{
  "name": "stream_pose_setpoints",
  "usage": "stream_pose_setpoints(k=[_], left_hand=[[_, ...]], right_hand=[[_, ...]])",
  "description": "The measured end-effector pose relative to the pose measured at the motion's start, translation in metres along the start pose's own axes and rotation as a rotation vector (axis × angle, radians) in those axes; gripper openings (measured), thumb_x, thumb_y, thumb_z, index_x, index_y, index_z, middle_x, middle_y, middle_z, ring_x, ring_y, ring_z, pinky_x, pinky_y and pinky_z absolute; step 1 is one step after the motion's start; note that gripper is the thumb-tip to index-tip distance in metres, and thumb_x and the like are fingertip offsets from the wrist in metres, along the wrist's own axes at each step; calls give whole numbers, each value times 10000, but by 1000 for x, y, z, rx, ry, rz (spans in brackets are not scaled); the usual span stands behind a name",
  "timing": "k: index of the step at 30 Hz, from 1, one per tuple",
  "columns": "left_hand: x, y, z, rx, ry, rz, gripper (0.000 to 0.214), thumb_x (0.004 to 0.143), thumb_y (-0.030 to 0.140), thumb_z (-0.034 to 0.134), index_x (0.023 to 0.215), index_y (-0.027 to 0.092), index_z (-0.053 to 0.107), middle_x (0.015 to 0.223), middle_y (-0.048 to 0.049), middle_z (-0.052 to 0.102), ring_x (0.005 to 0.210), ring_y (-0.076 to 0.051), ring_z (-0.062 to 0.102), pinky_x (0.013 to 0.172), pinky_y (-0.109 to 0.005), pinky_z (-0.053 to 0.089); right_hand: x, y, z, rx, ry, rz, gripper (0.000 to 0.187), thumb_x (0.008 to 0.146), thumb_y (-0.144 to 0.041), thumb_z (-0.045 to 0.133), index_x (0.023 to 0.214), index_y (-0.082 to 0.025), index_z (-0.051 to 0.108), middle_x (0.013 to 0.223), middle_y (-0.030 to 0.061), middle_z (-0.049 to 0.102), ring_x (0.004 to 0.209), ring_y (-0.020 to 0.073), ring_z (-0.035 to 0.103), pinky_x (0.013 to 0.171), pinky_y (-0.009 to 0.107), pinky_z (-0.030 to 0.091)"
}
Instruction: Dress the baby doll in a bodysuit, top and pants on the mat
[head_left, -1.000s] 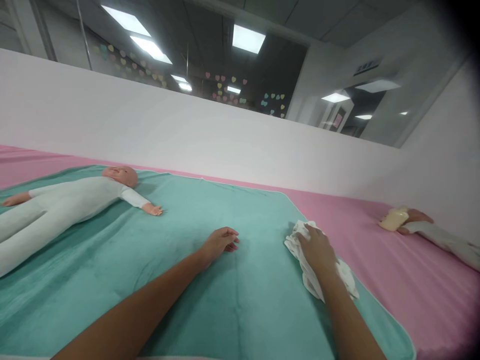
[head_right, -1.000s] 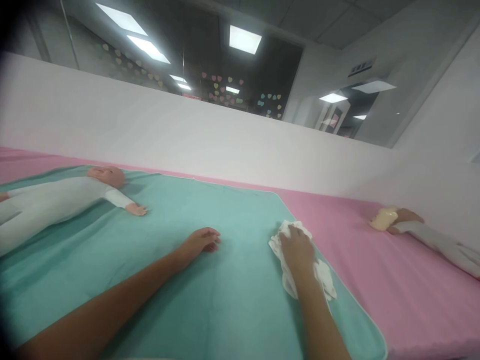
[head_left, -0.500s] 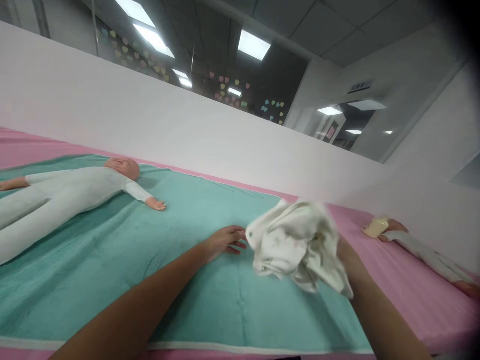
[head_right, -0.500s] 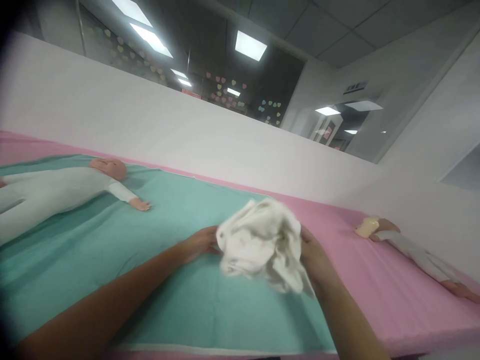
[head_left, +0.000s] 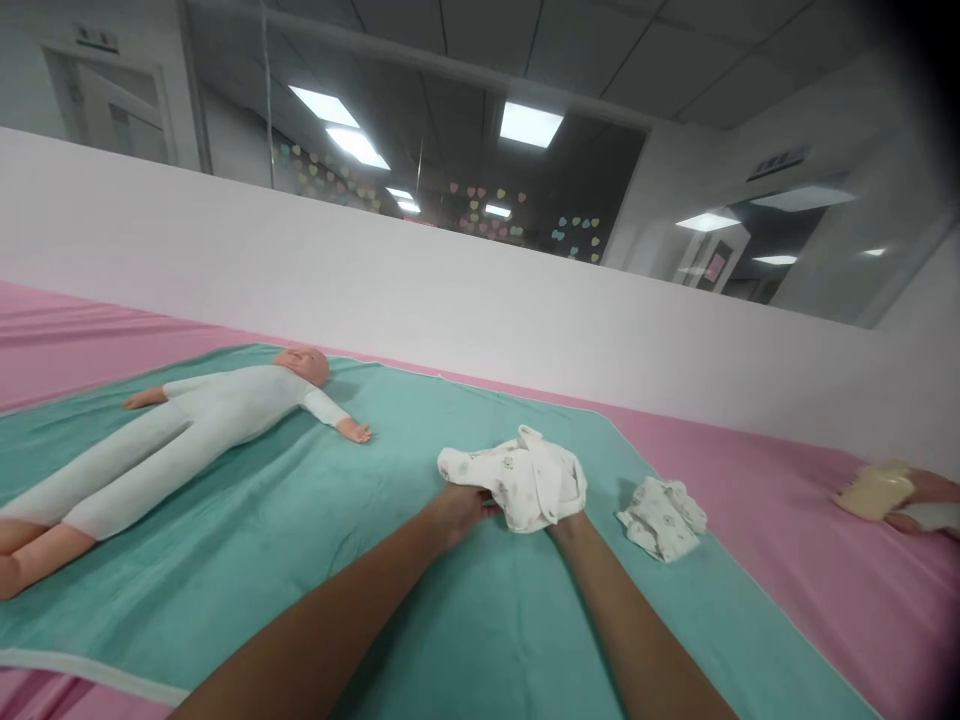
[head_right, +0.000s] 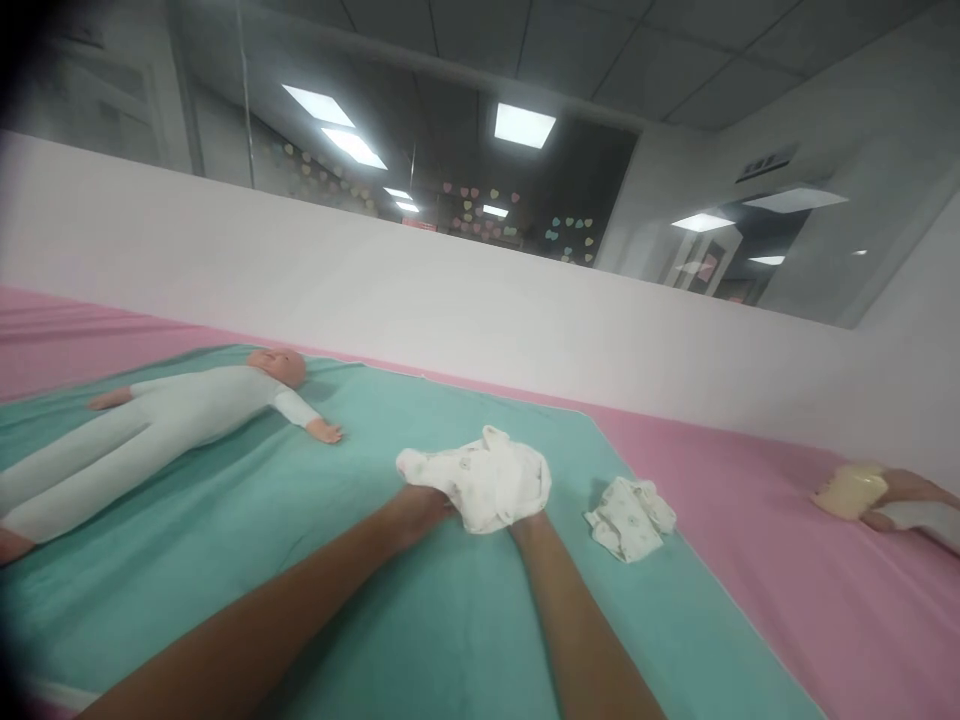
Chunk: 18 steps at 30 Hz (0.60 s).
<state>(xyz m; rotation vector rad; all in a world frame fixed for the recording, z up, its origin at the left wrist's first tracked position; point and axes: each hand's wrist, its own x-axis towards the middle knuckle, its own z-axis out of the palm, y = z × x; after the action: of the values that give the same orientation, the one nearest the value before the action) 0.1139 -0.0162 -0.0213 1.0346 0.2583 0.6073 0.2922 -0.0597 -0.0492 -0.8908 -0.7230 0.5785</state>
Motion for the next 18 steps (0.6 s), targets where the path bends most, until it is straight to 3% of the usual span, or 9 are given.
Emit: stream_pose_setpoints(k=[4, 6, 9, 11, 13, 15, 18], left_hand=[[6, 14, -7, -13, 74, 39, 341, 775, 433, 527, 1004, 192, 609, 1046, -79, 656, 999, -260, 583, 758, -330, 495], [11, 18, -19, -49, 193, 96, 343, 772, 456, 521, 972, 190, 603, 1014, -78, 662, 972, -249, 597, 756, -324, 498], [18, 24, -44, 7, 541, 160, 347, 773, 465, 502, 962, 181, 569, 1034, -86, 638, 969, -238, 590, 771, -330, 494], [19, 30, -60, 240, 828, 264, 371, 798, 469, 461, 1019, 180, 534, 1094, -93, 597, 1010, -232, 561, 805, -337, 474], [17, 35, -68, 583, 992, 429, 401, 815, 470, 445, 1092, 187, 502, 1170, -96, 543, 1081, -226, 510, 873, -340, 431], [15, 35, -65, 918, 892, 514, 387, 819, 456, 452, 1105, 202, 511, 1162, -82, 540, 1092, -220, 491, 913, -334, 390], [13, 16, -46, 1261, 500, 374, 395, 771, 455, 526, 1097, 234, 546, 998, -51, 602, 937, -228, 551, 854, -336, 394]], right_hand=[[8, 2, -21, 27, -151, 252, 434, 780, -584, 428, 963, -242, 623, 1000, 45, 666, 977, 224, 596, 786, 382, 490], [11, -5, -28, 53, -140, 309, 482, 758, -621, 444, 1011, -240, 597, 1051, 53, 651, 1000, 234, 590, 794, 399, 486], [12, -7, -29, 37, -88, 329, 490, 736, -618, 503, 1058, -251, 548, 1170, 50, 589, 1006, 221, 583, 799, 378, 484], [9, -3, -23, -137, -102, 308, 482, 713, -553, 578, 1078, -241, 531, 1175, 57, 574, 995, 207, 578, 816, 349, 468], [5, 3, -15, -427, -165, 252, 500, 663, -449, 657, 1088, -219, 530, 1133, 63, 580, 991, 203, 566, 843, 329, 440], [1, 6, -9, -747, -218, 178, 509, 618, -350, 683, 1082, -204, 535, 1109, 63, 576, 1001, 210, 544, 864, 324, 409], [-4, 5, -7, -1124, -178, 133, 445, 627, -293, 639, 1051, -189, 547, 1043, 70, 589, 960, 223, 538, 823, 324, 393]])
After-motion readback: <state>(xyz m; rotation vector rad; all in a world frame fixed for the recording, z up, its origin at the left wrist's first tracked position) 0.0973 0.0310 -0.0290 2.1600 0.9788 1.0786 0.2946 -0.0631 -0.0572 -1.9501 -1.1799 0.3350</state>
